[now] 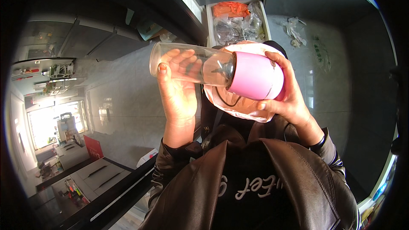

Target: The person assembles a portable blender by attaching a blade cap to a clear cup, then connecting a pink motor base. They repeatedly attach and detach the base to check the fit, then place the assembled unit into a small orange bag.

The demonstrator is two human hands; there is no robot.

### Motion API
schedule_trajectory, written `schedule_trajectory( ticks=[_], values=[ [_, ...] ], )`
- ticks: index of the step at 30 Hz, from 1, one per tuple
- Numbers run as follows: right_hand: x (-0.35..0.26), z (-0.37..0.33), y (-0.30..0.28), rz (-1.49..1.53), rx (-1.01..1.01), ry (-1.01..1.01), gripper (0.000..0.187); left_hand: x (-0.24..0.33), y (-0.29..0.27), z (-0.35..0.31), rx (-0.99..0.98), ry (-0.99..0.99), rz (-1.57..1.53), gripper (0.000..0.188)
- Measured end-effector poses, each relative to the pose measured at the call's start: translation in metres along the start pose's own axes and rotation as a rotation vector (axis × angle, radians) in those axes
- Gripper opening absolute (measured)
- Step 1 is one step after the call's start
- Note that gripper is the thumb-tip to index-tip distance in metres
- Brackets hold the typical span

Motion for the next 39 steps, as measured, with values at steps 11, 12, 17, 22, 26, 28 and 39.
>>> schedule_trajectory(
  ticks=[11, 12, 17, 22, 26, 28, 39],
  values=[
    [0.016, -0.016, 0.012, 0.838, 0.084, 0.645, 0.075, 0.005, 0.008, 0.001, -0.103, 0.052, 0.056, 0.072],
    [0.016, -0.015, 0.011, 0.795, 0.090, 0.607, 0.077, 0.006, 0.008, 0.001, -0.093, 0.055, 0.057, 0.071],
    [0.001, -0.006, 0.004, 0.390, 0.134, 0.185, 0.099, 0.000, 0.009, -0.002, 0.037, -0.041, 0.010, 0.072],
    [-0.018, 0.002, -0.003, -0.309, 0.024, -0.318, 0.097, -0.008, 0.003, -0.003, 0.182, -0.245, -0.035, 0.067],
    [-0.018, 0.000, 0.000, -0.410, 0.004, -0.426, 0.092, -0.005, -0.002, 0.000, 0.189, -0.272, -0.010, 0.067],
    [-0.011, -0.001, 0.000, -0.246, 0.014, -0.289, 0.095, -0.002, 0.000, 0.003, 0.116, -0.215, -0.031, 0.068],
    [0.008, -0.003, 0.002, 0.299, 0.139, 0.153, 0.103, 0.011, 0.008, 0.008, -0.218, -0.105, -0.059, 0.070]
  ],
)
Point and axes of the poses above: each hand's wrist, its own z-axis towards the middle knuckle, its own y-axis out of the palm, x = y × z, the point moved 4 cm from there along z, towards the middle knuckle, and after that the axes turned 6 degrees about -y, right-handed, at the moved point
